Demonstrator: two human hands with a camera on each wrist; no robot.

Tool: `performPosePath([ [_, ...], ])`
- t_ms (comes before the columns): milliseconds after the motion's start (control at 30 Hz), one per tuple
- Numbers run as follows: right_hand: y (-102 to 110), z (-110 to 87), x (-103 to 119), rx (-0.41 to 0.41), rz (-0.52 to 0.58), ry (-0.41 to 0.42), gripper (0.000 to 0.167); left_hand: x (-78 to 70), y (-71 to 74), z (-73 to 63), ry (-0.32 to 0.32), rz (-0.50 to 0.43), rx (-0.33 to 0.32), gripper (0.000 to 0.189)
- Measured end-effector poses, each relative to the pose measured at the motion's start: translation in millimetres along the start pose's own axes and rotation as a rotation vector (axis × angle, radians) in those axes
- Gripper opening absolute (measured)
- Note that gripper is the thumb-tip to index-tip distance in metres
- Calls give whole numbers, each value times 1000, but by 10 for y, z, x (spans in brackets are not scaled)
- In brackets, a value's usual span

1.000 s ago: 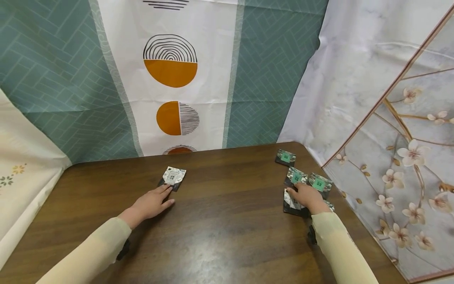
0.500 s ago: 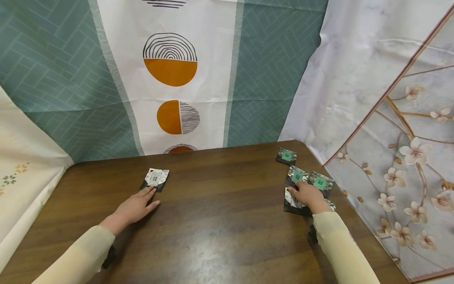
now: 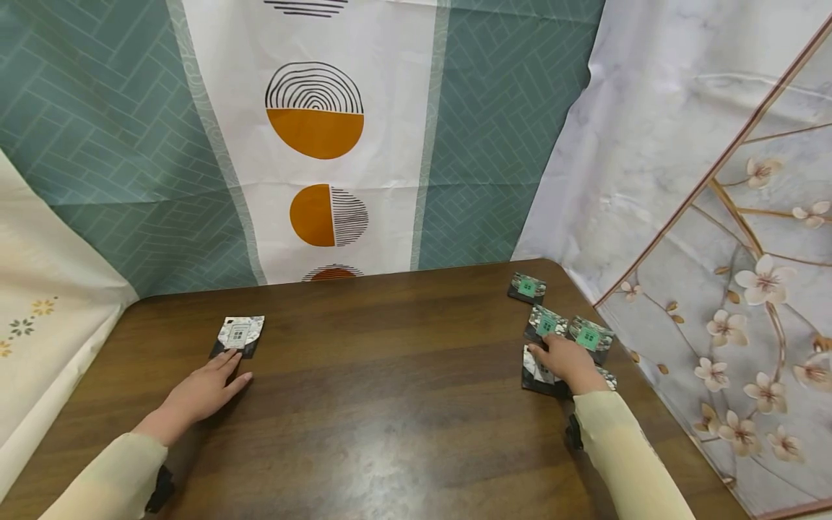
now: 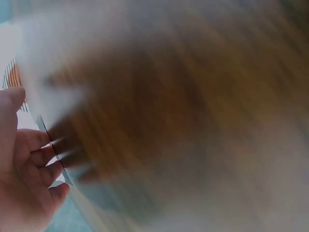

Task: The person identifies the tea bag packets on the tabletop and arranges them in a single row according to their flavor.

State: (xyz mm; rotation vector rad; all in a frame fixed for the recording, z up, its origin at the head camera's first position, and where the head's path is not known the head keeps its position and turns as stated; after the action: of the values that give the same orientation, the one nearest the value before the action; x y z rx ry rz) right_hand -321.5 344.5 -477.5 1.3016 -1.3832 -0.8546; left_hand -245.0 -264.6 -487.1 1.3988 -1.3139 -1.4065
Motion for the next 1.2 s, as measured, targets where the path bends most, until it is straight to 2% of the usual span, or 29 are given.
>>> performPosePath([
  [233, -14, 15, -3, -1, -8, -1, 73, 266, 41, -110, 33, 5, -16, 72],
  [433, 29, -5, 37, 0, -23, -14, 72, 494, 12, -172, 65, 3, -15, 77],
  [633, 45, -22, 55, -1, -27, -21, 70, 658, 14, -212, 83, -11, -11, 80],
  [833, 32, -34, 14, 5, -18, -21, 70, 713, 9, -220, 85, -5, -12, 78],
  [1200, 122, 31, -5, 6, 8, 17, 62, 697, 57, -238, 67, 26, -34, 72],
])
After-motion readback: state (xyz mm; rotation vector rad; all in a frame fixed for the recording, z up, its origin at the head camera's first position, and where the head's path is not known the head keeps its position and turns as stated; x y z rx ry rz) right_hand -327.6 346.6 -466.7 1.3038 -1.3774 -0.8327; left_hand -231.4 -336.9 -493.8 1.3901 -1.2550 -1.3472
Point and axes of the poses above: each hand's wrist, its own z-axis towards the middle knuckle, its own y-axis out of the back of the hand, x = y × z, the point moved 8 cm from there along z, towards the middle knuckle, and after that the axes turned 1 degree about -y, right-handed, at the moved point
